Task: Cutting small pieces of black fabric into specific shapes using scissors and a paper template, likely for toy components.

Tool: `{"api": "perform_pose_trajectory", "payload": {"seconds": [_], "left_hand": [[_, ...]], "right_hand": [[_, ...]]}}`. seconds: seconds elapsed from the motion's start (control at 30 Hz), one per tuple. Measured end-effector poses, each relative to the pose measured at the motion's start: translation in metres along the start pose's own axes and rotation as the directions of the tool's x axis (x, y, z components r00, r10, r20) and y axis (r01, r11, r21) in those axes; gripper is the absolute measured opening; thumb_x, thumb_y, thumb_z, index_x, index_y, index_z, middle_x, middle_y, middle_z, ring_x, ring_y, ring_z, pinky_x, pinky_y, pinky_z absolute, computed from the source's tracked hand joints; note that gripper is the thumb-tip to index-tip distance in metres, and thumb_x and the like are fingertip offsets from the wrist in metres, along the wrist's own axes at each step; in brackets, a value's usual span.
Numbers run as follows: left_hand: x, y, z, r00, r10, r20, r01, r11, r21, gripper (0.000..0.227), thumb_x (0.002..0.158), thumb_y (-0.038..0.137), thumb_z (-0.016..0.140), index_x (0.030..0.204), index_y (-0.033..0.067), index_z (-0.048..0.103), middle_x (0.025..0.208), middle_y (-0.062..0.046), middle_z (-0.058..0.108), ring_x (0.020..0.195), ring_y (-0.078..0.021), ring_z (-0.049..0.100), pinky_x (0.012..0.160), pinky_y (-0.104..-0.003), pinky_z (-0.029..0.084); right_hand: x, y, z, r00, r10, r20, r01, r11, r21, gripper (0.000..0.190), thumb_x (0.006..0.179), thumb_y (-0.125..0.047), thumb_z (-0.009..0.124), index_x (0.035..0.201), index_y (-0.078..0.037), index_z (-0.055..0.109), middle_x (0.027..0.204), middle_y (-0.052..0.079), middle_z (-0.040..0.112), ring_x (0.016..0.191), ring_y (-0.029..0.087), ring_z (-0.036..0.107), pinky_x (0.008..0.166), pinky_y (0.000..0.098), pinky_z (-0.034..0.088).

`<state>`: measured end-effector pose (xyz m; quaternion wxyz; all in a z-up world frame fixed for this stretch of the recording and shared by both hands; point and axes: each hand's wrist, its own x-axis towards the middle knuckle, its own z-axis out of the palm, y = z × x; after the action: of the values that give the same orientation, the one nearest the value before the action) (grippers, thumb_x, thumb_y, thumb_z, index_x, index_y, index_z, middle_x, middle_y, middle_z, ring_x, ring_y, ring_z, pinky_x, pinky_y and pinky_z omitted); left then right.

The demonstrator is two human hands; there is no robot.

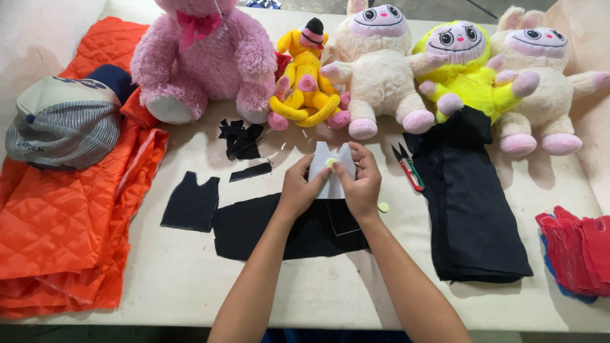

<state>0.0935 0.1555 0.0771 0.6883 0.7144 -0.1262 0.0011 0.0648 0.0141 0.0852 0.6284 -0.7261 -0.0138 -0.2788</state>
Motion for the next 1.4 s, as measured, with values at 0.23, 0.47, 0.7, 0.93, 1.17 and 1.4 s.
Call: {"api": "perform_pose_trajectory", "payload": {"seconds": [0.23,0.47,0.7,0.93,1.17,1.4], "left_hand": [[-0.001,-0.003,0.003,0.95,0.297,-0.093,-0.229,0.87,0.436,0.054,0.104,0.051,0.051,0.133,0.0058,0.062,0.108,-0.011,0.066,0.111,-0.0267,0.055,0.105,-0.042,0.042],[0.003,0.0,-0.009,0.938,0.228,-0.261,-0.11,0.91,0.399,0.037,0.107,0.046,0.046,0.106,0.0183,0.071,0.097,0.003,0.066,0.109,-0.0168,0.056,0.101,-0.033,0.044],[0.0,0.004,-0.008,0.904,0.322,-0.28,-0.185,0.887,0.422,0.033,0.108,0.039,0.046,0.096,0.0193,0.07,0.088,0.004,0.064,0.101,-0.0143,0.058,0.096,-0.029,0.047],[-0.004,-0.004,0.003,0.918,0.392,-0.061,-0.282,0.753,0.594,0.021,0.103,0.028,0.06,0.09,0.0157,0.071,0.081,0.001,0.064,0.09,-0.0165,0.059,0.084,-0.029,0.048],[-0.014,-0.014,0.023,0.957,0.253,0.139,-0.266,0.584,0.767,0.034,0.084,0.042,0.077,0.101,0.0138,0.068,0.097,-0.003,0.058,0.097,-0.0241,0.055,0.086,-0.04,0.046],[-0.013,-0.018,0.019,0.961,0.208,0.18,-0.272,0.609,0.746,0.018,0.092,0.032,0.073,0.091,0.0151,0.065,0.093,-0.001,0.055,0.098,-0.0231,0.054,0.088,-0.038,0.044]], "right_hand": [[0.029,0.032,-0.011,0.958,0.279,-0.064,-0.286,0.92,-0.269,0.029,0.083,-0.012,0.081,0.11,-0.006,0.07,0.084,0.007,0.07,0.067,0.014,0.069,0.058,0.0288,0.052],[0.048,0.052,0.04,0.998,-0.011,-0.065,-0.034,0.755,-0.655,0.015,0.084,-0.007,0.076,0.081,-0.012,0.062,0.071,0.008,0.07,0.073,0.03,0.073,0.064,0.0381,0.057],[0.06,0.051,0.052,0.98,-0.085,0.18,0.197,0.309,-0.93,0.015,0.096,-0.031,0.068,0.091,-0.017,0.062,0.073,0.002,0.068,0.076,0.023,0.072,0.066,0.0394,0.06],[0.062,0.033,-0.05,0.854,-0.501,0.141,0.358,0.369,-0.858,0.007,0.088,-0.018,0.075,0.09,-0.024,0.071,0.069,-0.004,0.064,0.07,0.022,0.065,0.069,0.0336,0.052],[0.034,0.073,-0.13,0.979,-0.19,0.078,0.124,0.247,-0.961,0.013,0.088,-0.021,0.078,0.097,-0.017,0.07,0.092,-0.001,0.064,0.09,0.021,0.06,0.076,0.0332,0.051],[0.022,0.077,-0.121,0.98,-0.169,0.103,0.143,0.244,-0.959,0.006,0.091,-0.01,0.069,0.095,-0.012,0.065,0.097,0.003,0.058,0.091,0.022,0.055,0.076,0.0334,0.048]]}}
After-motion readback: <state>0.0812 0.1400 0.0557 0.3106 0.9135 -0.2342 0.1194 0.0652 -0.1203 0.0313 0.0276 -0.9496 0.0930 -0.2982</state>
